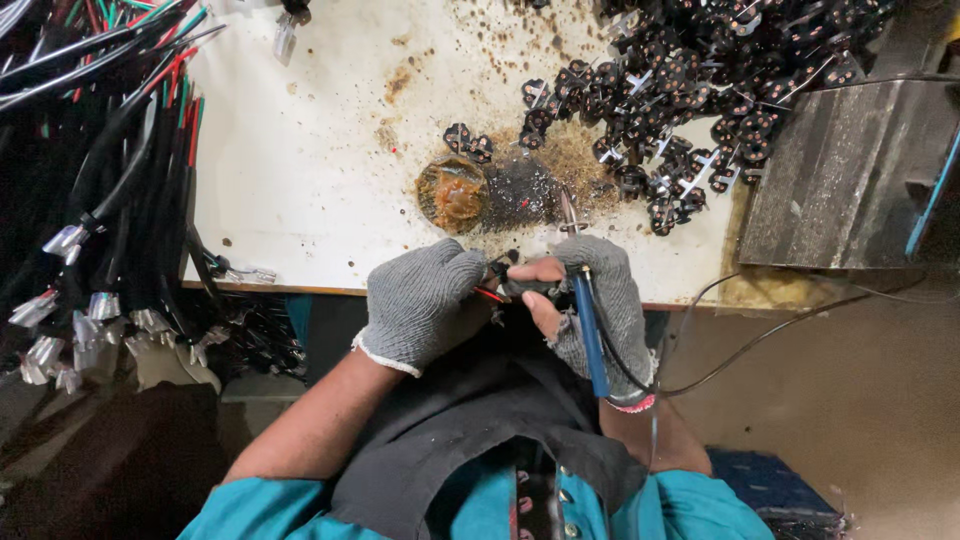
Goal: The person solders wires to small black connector components at a workbench. They hold a component and wire in one hand, apply solder with the other hand using a soldering iron, dip the joint in flux, and set finished components aside with a pile of completed parts on the bench.
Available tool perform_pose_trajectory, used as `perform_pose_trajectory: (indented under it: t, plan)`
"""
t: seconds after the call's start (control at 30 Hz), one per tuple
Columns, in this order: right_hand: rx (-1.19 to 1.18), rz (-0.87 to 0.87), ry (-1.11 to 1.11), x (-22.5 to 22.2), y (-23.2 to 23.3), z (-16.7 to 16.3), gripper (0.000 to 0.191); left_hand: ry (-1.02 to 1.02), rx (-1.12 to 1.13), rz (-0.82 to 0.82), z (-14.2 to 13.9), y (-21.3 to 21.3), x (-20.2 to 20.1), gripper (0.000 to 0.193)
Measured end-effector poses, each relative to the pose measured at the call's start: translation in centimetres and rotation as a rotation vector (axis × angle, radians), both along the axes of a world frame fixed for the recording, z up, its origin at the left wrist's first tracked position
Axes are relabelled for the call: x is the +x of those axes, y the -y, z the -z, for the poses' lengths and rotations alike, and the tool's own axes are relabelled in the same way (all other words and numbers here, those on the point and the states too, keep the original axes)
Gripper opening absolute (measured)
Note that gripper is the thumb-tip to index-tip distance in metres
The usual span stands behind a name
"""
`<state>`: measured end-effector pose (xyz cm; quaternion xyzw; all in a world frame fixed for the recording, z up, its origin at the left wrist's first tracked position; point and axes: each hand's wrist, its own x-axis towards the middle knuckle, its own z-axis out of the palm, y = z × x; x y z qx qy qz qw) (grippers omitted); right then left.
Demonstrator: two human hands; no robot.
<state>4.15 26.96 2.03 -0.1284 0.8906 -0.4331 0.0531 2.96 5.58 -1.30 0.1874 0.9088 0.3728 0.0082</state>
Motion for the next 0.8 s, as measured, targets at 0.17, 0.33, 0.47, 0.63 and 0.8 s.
perform_pose_trajectory:
  t: [0.17, 0.33, 0.47, 0.63, 0.8]
  plan:
    - [0.095, 0.082, 0.053, -0.5, 1.6, 0.1, 0.017, 0.025, 0.008, 0.015, -0.1, 0.2, 0.0, 0.022]
    - [0.004, 0.116, 0.073, 0.4, 1.1, 1.2, 0.019, 0.057, 0.009, 0.008, -0.1, 0.1, 0.0, 0.020]
    - [-0.070, 0.114, 0.045, 1.1, 0.6, 2.1, 0.020, 0.050, 0.001, 0.013, 0.0, 0.0, 0.0, 0.022]
    - [-0.425, 0.250, 0.113, 2.4, 1.2, 1.2, 0.014, 0.031, -0.019, 0.002, 0.1, 0.0, 0.1, 0.022]
    - [-0.231, 0.002, -0.307, 1.2, 2.2, 1.1, 0.040, 0.022, 0.027, 0.011, 0.2, 0.2, 0.0, 0.025]
